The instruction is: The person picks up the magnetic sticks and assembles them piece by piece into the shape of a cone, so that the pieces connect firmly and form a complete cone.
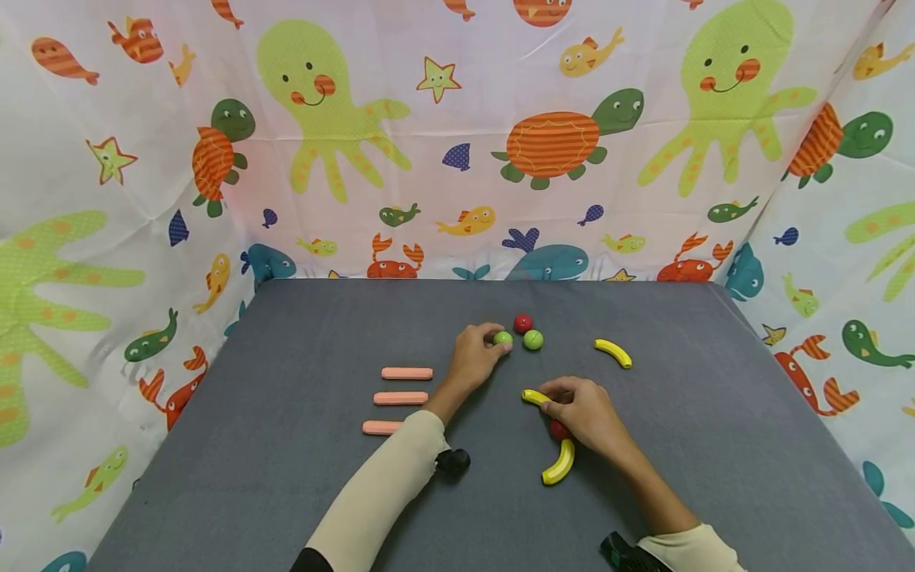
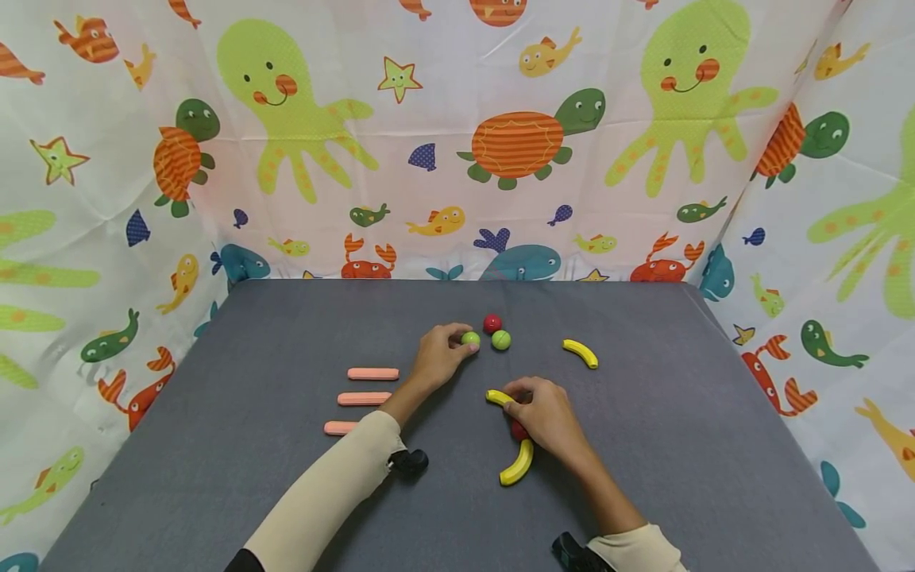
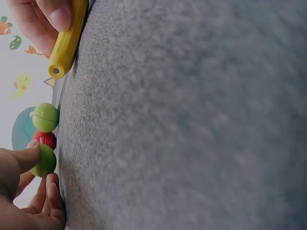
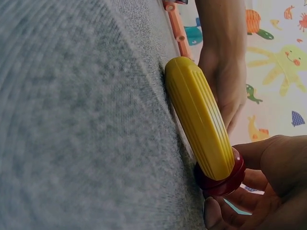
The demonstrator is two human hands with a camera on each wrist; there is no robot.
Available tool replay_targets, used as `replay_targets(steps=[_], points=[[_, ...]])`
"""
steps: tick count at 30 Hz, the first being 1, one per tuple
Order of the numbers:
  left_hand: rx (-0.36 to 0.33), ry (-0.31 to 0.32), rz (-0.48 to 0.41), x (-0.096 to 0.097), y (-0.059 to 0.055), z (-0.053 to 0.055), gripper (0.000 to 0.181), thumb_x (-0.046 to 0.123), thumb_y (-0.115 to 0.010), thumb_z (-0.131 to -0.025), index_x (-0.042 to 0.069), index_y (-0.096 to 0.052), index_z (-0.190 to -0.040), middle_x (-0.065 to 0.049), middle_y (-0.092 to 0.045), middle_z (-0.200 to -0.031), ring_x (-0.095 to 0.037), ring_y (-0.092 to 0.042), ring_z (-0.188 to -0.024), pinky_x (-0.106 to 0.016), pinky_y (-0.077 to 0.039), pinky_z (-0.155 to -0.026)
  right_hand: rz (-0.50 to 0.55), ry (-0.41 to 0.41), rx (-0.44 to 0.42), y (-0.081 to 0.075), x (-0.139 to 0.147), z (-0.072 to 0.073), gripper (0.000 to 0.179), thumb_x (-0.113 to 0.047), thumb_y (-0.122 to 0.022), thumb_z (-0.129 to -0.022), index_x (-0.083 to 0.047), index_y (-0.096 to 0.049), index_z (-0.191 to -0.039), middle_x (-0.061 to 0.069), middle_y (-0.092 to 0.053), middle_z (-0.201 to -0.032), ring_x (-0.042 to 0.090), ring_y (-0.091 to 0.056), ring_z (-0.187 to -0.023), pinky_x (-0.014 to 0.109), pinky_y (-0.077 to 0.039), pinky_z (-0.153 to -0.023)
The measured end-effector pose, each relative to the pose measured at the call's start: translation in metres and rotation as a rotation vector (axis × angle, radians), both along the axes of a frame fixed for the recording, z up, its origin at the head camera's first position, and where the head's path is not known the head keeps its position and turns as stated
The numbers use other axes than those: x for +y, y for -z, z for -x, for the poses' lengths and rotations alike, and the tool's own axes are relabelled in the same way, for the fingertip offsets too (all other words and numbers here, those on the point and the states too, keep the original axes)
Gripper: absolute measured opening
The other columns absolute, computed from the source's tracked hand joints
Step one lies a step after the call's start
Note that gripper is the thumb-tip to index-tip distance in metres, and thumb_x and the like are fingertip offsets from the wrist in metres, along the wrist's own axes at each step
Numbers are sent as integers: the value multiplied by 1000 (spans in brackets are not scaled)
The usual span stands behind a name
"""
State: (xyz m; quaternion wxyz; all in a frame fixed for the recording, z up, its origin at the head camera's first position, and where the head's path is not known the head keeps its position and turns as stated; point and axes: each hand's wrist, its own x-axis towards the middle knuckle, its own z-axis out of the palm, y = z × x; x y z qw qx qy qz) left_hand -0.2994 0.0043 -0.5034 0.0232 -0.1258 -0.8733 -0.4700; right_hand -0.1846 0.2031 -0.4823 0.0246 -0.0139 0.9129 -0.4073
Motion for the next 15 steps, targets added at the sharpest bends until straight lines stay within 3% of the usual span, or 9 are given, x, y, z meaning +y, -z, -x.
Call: replay_targets(steps=[9,15], points=[[-55,5,-48,-8,-5,-8,34,19,-81,-97,5,-73,-127,-10,-75,-120,-23,-71,-101,-38,-58,-92,-17,-6,17,0,1,0,19,-11,-78,-92,-9,-82,-111,2,-79,-102,14,-68,-89,33,-55,-77],[-25,64,-18,-16,-4,-14,44,17,-83,-94,6,-71,-135,-11,-75,-120,-23,-71,-100,-39,-58,-90,-23,2,12,1,3,-1,19,-11,-78,-92,-10,-81,-111,2,-79,-103,15,-67,-89,33,-54,-77]])
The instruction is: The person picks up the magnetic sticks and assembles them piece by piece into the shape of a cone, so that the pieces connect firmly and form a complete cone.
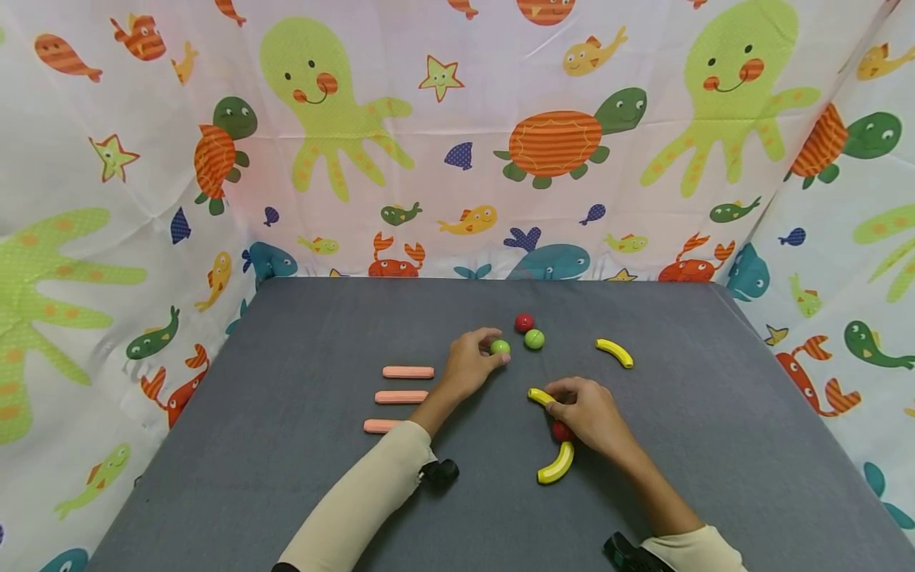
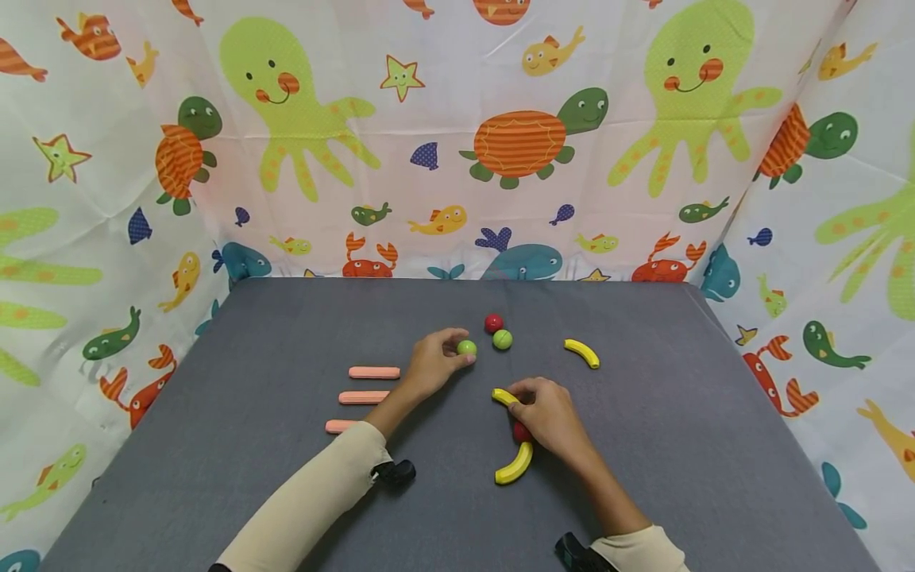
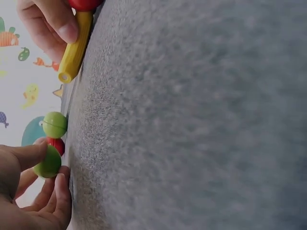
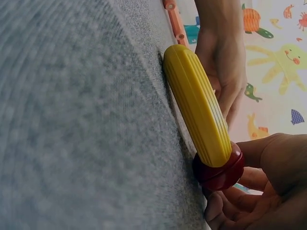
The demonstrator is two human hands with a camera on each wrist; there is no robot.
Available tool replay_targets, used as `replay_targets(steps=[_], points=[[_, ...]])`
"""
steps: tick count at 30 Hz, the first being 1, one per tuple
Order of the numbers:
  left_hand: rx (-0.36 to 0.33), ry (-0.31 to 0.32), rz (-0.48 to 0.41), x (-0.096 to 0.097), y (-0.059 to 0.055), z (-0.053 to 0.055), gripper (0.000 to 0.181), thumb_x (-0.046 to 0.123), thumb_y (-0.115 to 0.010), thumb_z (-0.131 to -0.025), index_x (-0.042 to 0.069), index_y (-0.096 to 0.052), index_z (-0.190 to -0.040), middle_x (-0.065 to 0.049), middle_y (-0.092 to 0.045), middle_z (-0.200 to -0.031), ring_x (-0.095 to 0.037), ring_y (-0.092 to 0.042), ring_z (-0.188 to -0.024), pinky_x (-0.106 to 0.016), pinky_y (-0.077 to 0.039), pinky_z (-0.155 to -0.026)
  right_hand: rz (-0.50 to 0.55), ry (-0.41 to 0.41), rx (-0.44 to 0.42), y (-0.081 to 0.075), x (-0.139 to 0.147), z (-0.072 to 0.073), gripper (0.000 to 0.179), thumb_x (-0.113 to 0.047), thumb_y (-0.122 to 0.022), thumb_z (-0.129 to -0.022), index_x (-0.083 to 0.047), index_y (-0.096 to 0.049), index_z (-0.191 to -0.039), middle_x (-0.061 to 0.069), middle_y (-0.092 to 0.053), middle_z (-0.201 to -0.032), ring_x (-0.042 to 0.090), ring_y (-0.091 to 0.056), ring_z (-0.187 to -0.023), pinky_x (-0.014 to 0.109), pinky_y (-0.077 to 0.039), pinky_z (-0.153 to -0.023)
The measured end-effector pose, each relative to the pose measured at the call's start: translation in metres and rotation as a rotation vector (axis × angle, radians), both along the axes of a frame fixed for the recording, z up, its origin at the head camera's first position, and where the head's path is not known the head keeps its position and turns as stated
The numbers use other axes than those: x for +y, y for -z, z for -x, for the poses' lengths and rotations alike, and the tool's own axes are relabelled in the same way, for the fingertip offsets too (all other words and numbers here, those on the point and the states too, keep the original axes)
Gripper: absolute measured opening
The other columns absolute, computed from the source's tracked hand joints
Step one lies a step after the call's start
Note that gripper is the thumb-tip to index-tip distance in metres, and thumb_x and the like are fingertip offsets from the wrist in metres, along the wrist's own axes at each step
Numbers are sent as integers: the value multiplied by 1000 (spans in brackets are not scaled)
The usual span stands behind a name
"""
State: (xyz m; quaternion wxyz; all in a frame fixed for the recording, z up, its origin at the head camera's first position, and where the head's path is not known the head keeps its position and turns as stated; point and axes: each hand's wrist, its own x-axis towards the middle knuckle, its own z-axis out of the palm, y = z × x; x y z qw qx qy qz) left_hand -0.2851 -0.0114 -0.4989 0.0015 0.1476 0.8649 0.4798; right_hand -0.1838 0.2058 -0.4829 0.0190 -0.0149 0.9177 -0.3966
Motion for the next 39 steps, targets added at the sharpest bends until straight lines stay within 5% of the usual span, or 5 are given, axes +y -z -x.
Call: replay_targets(steps=[6,21,39], points=[[21,62,19,-5,-1,-10,41,15,-84,-94,6,-74,-132,-9,-74,-114,-23,-71,-100,-38,-58,-88,-10,-1,8,1,1,-1,20,-11,-77,-91,-10,-81,-111,2,-79,-101,15,-67,-89,34,-53,-78],[-57,164,-1,-11,-12,-36,41,20,-85,-93,8,-73,-129,-3,-75,-121,-19,-73,-107,-35,-59,-90,-21,-18,14,-2,2,-2,20,-11,-76,-93,-8,-81,-113,6,-74,-106,19,-66,-93,35,-53,-80],[-30,243,64,-3,-9,-45,37,22,-85,-93,10,-77,-126,0,-78,-113,-6,-69,-92,-24,-56,-80,-22,-7,39,-1,1,-2,20,-11,-76,-92,-8,-81,-111,5,-74,-102,18,-66,-90,35,-52,-77]])
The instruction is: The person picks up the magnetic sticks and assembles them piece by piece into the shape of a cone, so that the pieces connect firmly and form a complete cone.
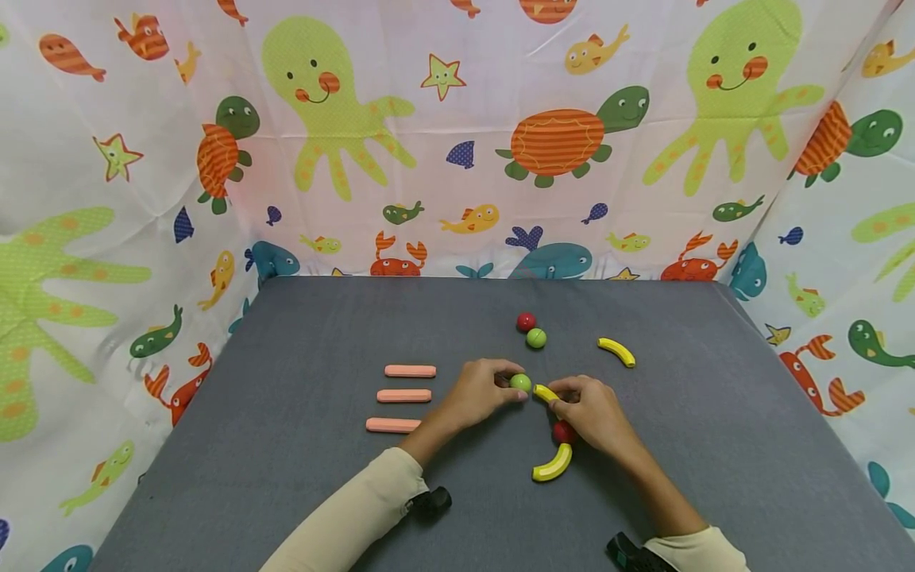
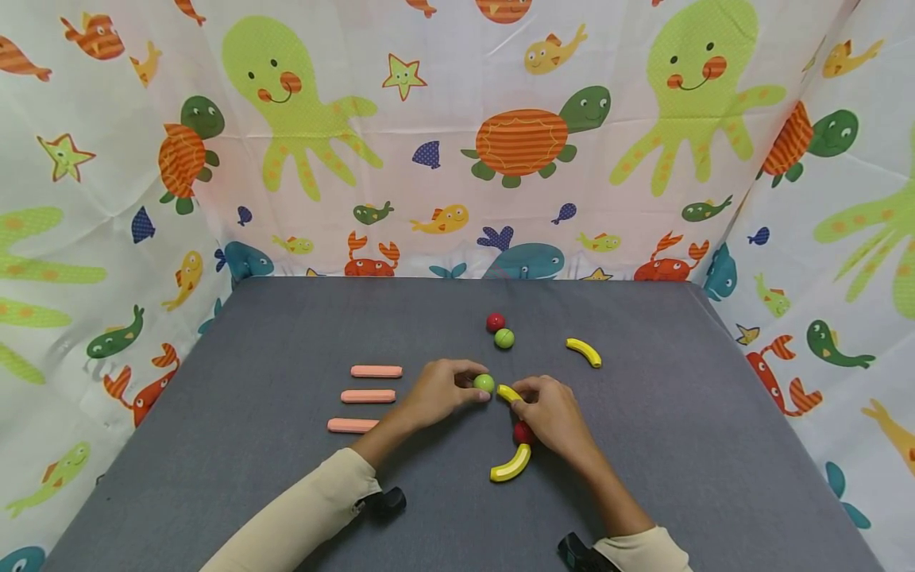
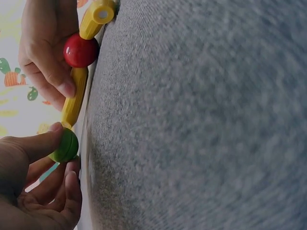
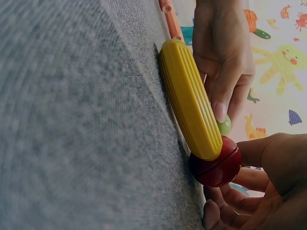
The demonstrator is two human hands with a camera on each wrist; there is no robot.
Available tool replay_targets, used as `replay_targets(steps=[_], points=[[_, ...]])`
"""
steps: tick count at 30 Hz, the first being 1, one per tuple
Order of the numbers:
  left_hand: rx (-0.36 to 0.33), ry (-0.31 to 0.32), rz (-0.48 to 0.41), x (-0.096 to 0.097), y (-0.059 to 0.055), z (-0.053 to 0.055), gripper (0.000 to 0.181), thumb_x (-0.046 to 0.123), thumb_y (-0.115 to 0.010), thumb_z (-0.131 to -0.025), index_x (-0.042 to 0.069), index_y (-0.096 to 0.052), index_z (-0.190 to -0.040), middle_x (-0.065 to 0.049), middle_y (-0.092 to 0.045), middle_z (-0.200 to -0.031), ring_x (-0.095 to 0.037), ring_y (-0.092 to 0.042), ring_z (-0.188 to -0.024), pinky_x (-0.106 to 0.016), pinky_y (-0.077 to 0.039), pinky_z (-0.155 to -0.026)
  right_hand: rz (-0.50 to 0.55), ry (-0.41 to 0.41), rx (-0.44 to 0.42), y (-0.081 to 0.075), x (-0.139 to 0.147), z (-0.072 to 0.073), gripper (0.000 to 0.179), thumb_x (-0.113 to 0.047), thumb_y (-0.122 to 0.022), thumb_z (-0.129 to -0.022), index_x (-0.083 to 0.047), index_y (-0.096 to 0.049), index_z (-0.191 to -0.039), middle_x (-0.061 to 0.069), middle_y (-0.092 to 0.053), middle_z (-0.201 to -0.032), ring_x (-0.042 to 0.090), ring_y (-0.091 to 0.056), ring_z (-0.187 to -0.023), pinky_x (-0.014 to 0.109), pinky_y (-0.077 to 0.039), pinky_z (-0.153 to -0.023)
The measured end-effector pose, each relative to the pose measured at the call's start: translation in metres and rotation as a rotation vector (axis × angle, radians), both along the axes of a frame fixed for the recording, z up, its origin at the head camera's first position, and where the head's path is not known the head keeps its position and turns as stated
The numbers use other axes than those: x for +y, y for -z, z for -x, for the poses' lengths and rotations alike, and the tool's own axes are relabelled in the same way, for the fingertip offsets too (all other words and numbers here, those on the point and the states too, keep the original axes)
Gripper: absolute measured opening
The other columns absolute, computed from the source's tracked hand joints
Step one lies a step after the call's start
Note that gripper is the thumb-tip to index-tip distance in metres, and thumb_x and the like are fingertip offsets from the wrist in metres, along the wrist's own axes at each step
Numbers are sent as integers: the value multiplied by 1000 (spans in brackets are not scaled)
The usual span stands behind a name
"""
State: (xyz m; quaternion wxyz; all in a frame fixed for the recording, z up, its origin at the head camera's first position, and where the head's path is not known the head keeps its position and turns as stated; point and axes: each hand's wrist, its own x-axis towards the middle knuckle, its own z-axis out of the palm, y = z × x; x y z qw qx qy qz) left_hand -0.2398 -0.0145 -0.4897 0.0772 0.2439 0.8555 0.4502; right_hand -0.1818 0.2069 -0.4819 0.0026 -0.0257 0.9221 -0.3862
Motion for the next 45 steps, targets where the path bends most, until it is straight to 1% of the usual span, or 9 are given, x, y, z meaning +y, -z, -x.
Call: replay_targets(steps=[12,20,25,30,34,37,40,43,45], points=[[1,20,21,3,1,-4,37,22,-84,-94,9,-77,-127,-4,-73,-119,-10,-70,-97,-24,-56,-82,1,2,-8,0,-1,-1,18,-12,-77,-93,-10,-82,-110,5,-75,-106,17,-66,-91,35,-52,-78],[9,31,23,1,3,-4,37,21,-83,-94,8,-76,-128,-3,-76,-118,-7,-70,-95,-23,-56,-81,-3,-22,-22,0,-1,2,19,-13,-77,-94,-9,-81,-112,4,-76,-104,16,-67,-91,35,-52,-79],[16,1,-7,-2,3,-8,39,19,-84,-93,6,-75,-129,-6,-73,-117,-11,-71,-98,-24,-57,-83,6,-37,-23,-1,-1,4,21,-14,-78,-93,-8,-80,-114,4,-76,-102,17,-66,-89,34,-52,-77],[50,-56,-58,-4,-2,-21,44,19,-84,-93,4,-72,-133,-8,-69,-118,-15,-69,-103,-27,-57,-89,2,-64,-12,-5,-2,8,26,-17,-78,-96,-5,-77,-120,8,-75,-110,21,-68,-96,38,-55,-82],[55,-45,-110,-3,-7,-36,41,23,-84,-94,6,-73,-130,-5,-71,-115,-11,-70,-102,-24,-58,-88,10,-90,-6,-8,-5,12,31,-21,-78,-97,-6,-76,-124,9,-74,-113,24,-70,-100,41,-57,-83],[11,-6,-147,-1,-9,-48,37,24,-84,-94,7,-76,-125,-6,-74,-113,-6,-70,-97,-21,-57,-85,34,-119,3,-9,-8,15,32,-22,-78,-98,-7,-75,-125,10,-74,-116,27,-71,-105,45,-59,-88],[-35,50,-152,1,-9,-59,32,22,-84,-93,7,-78,-120,-7,-77,-110,0,-69,-90,-18,-57,-81,50,-144,21,-9,-12,18,32,-22,-79,-97,-7,-75,-125,11,-75,-118,29,-72,-108,50,-58,-91],[-74,117,-130,5,-8,-67,27,19,-85,-92,6,-79,-114,0,-78,-101,4,-68,-85,-17,-56,-77,59,-175,44,-7,-16,21,31,-21,-80,-97,-7,-76,-124,11,-75,-117,29,-72,-107,51,-58,-90],[-79,161,-99,7,-6,-71,24,18,-86,-91,7,-80,-111,5,-77,-95,6,-67,-82,-16,-56,-75,63,-192,57,-6,-18,22,30,-21,-81,-96,-8,-76,-123,10,-75,-117,29,-72,-106,52,-58,-90]])
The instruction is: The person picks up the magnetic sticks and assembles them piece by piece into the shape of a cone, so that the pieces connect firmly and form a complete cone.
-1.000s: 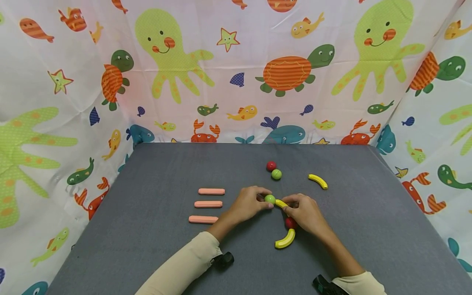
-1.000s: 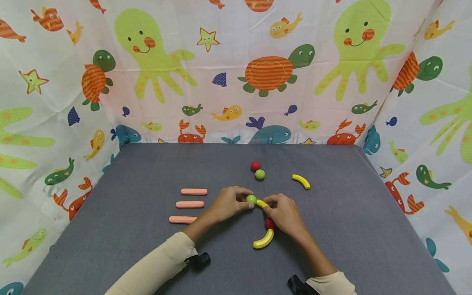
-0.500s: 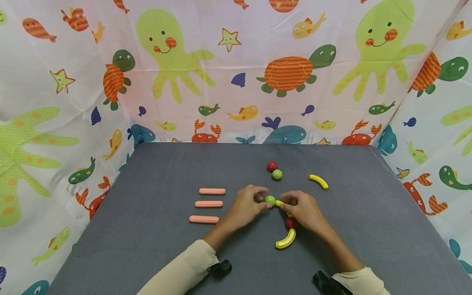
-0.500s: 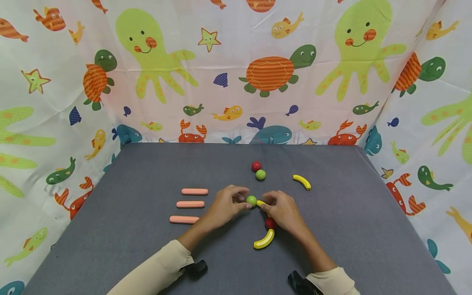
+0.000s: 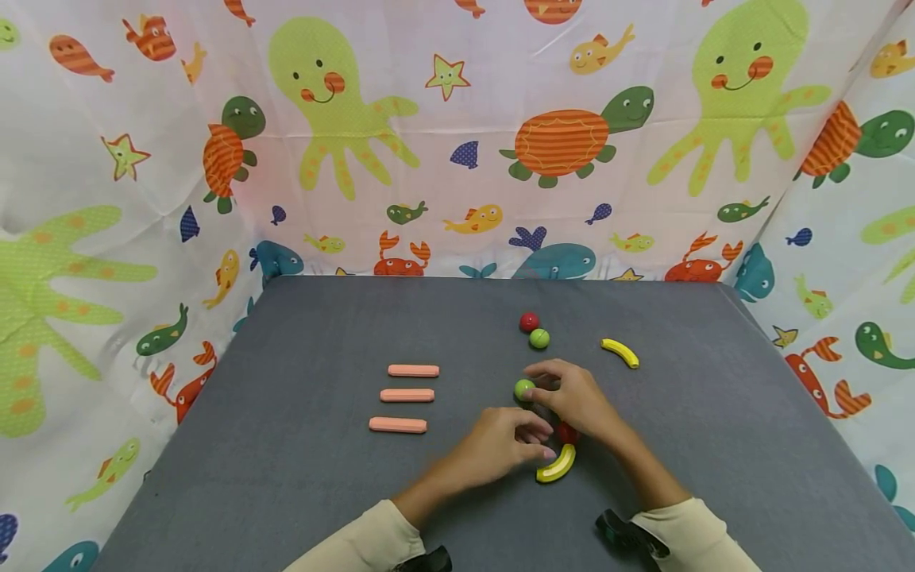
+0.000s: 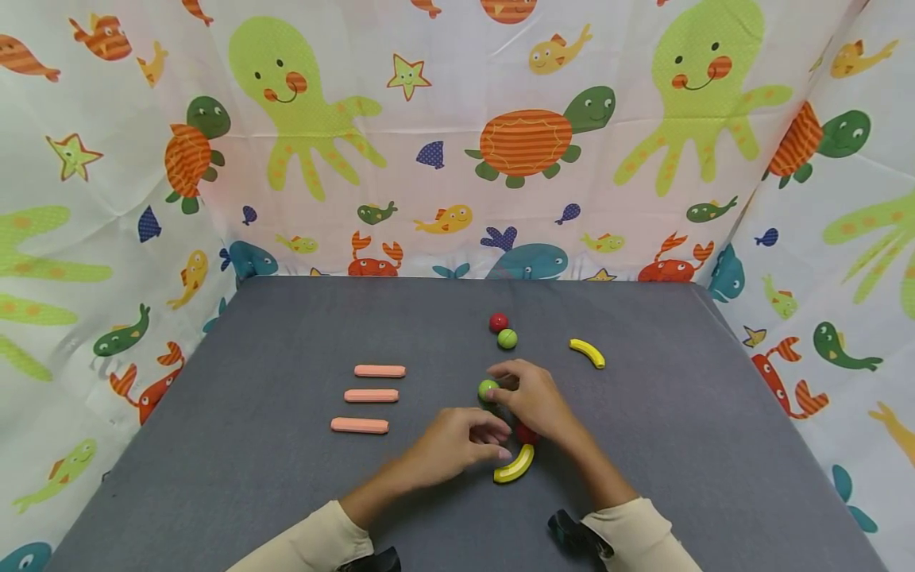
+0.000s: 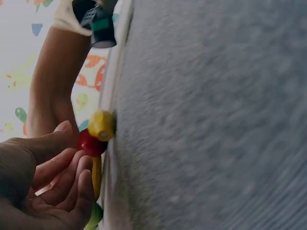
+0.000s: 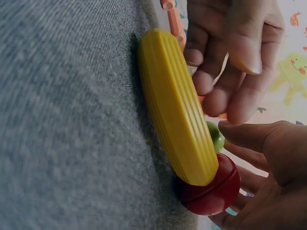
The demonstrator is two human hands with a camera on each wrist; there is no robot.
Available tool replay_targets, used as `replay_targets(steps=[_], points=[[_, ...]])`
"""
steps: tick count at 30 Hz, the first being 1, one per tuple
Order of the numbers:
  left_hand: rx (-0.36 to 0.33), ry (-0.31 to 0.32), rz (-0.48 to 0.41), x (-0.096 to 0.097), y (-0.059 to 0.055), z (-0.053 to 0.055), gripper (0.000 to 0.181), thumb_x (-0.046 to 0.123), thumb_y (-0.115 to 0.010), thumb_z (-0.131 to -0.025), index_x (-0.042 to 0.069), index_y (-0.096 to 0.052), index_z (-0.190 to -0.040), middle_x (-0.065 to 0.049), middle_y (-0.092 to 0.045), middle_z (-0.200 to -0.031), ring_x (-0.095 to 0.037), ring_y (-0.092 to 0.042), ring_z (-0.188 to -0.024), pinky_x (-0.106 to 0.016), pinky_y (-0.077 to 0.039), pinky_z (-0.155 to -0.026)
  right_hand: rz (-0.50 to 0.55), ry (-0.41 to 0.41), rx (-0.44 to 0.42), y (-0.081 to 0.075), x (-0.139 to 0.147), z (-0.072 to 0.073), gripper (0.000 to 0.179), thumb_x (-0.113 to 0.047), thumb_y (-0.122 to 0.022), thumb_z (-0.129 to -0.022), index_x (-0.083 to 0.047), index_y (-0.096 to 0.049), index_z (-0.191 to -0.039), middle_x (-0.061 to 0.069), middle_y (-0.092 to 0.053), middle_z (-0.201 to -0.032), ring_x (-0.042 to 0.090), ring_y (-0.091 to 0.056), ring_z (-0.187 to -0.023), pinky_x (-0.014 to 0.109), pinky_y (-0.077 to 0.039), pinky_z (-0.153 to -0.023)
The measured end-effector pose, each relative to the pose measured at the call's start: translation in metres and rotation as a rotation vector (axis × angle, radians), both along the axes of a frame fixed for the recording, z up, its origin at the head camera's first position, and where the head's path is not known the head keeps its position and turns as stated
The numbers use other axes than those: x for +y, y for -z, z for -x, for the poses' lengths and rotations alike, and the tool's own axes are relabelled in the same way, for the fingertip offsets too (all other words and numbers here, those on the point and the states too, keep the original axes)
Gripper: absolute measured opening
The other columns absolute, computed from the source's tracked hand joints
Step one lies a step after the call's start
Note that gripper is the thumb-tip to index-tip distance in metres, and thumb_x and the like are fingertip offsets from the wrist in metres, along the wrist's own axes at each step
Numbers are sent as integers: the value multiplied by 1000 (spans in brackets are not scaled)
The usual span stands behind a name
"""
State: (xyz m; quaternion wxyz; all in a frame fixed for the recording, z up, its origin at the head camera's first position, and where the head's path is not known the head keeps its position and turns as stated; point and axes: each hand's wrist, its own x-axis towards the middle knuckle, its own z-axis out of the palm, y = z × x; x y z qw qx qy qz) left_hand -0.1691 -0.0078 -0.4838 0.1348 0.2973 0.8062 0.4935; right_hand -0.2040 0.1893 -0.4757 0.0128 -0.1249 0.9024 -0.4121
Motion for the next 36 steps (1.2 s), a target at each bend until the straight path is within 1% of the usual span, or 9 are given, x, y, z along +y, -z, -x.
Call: replay_targets(steps=[2,6,11,14,18,23,28,32,36], points=[[3,35,37,2,2,-3,22,18,-86,-91,7,-80,-109,10,-76,-91,7,-66,-80,-15,-55,-73,4,-19,8,0,-1,1,28,-20,-80,-97,-8,-77,-122,10,-76,-115,29,-72,-105,52,-58,-90],[24,82,82,3,7,-4,20,18,-85,-91,8,-82,-108,9,-77,-91,10,-65,-80,-13,-53,-72,-1,-32,7,2,-1,3,26,-18,-80,-97,-8,-77,-121,8,-76,-114,27,-73,-103,52,-58,-90],[41,107,85,3,9,-4,16,16,-84,-92,10,-83,-107,8,-80,-95,11,-65,-82,-12,-53,-72,2,-37,6,3,0,4,26,-19,-80,-97,-8,-78,-121,8,-77,-114,25,-73,-102,49,-58,-88],[65,119,93,2,9,-4,14,15,-84,-93,11,-84,-106,8,-80,-96,12,-65,-82,-12,-53,-72,4,-32,9,3,2,5,27,-19,-80,-96,-7,-78,-121,9,-77,-115,26,-74,-102,47,-59,-87],[75,115,116,0,7,-4,12,15,-83,-93,12,-85,-105,10,-80,-94,13,-63,-81,-11,-52,-71,1,4,-9,4,5,4,28,-19,-81,-96,-7,-78,-121,10,-78,-116,26,-74,-102,40,-58,-82],[76,117,146,-5,5,-4,15,17,-88,-88,14,-85,-103,13,-77,-88,11,-62,-77,-12,-52,-69,0,40,-40,3,10,4,28,-19,-80,-96,-8,-78,-121,11,-77,-118,26,-74,-101,32,-56,-76],[93,122,163,-12,5,-1,14,18,-87,-89,17,-86,-103,14,-75,-91,8,-61,-82,-14,-50,-73,6,48,-48,2,16,3,29,-19,-79,-97,-6,-76,-123,13,-76,-122,26,-74,-101,32,-56,-75],[69,116,166,-20,3,3,12,18,-85,-91,18,-87,-103,15,-75,-94,6,-63,-87,-16,-51,-76,-7,72,-56,2,23,2,30,-20,-78,-98,-7,-77,-124,13,-76,-122,24,-72,-99,32,-55,-75],[58,95,175,-30,1,8,11,17,-84,-92,17,-87,-103,14,-75,-95,5,-63,-89,-17,-52,-79,-23,79,-59,2,29,-1,29,-21,-77,-98,-8,-77,-124,12,-75,-124,25,-70,-102,35,-54,-79]])
